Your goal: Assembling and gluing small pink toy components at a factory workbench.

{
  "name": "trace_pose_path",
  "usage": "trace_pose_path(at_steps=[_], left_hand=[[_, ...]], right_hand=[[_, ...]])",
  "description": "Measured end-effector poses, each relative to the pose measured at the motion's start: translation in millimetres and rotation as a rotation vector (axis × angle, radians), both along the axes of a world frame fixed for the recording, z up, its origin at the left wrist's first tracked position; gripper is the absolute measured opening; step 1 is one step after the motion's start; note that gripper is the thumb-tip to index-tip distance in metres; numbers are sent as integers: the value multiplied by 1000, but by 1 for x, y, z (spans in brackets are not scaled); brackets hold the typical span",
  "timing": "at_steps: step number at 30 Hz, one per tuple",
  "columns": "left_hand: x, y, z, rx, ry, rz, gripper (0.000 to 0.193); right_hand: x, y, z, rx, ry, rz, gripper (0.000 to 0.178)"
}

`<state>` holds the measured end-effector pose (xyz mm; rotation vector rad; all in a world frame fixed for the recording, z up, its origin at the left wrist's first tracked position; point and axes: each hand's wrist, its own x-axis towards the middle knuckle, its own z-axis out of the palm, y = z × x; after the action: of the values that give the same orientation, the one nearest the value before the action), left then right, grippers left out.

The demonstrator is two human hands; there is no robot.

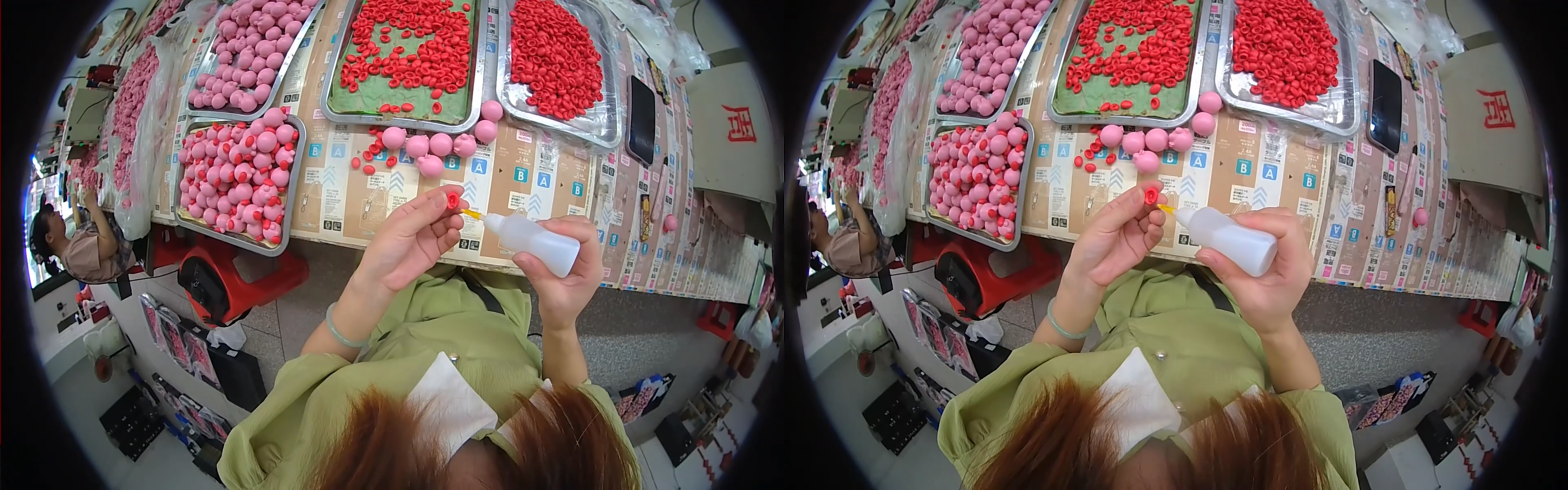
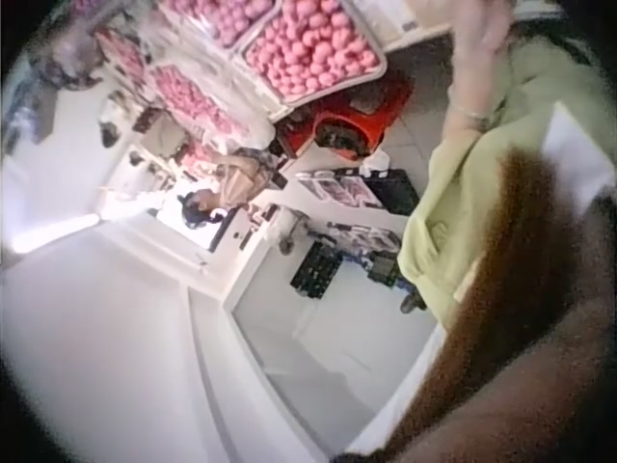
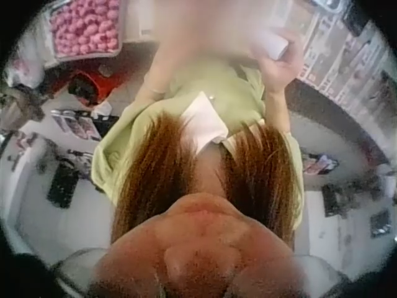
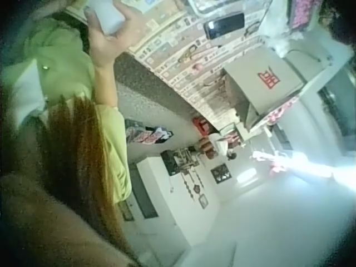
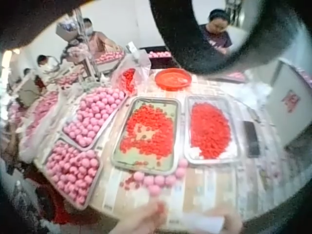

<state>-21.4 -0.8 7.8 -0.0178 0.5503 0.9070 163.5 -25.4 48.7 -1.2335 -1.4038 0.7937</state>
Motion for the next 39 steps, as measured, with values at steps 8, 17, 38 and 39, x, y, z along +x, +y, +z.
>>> trace_pose_path(at_steps=[8, 17, 38, 39], left_hand=[[-2, 0, -4, -19, -63, -3, 26], [-30, 5, -13, -6, 29, 172, 28], [-14, 2, -13, 113, 264, 143, 23], [-8, 2, -11, 109, 259, 142, 23]], right_hand=[[2, 0, -1, -145, 286, -93, 36], [69, 32, -66, -181, 224, -422, 30], [-33, 66, -70, 202, -435, 19, 35], [-33, 56, -62, -96, 38, 97, 34]])
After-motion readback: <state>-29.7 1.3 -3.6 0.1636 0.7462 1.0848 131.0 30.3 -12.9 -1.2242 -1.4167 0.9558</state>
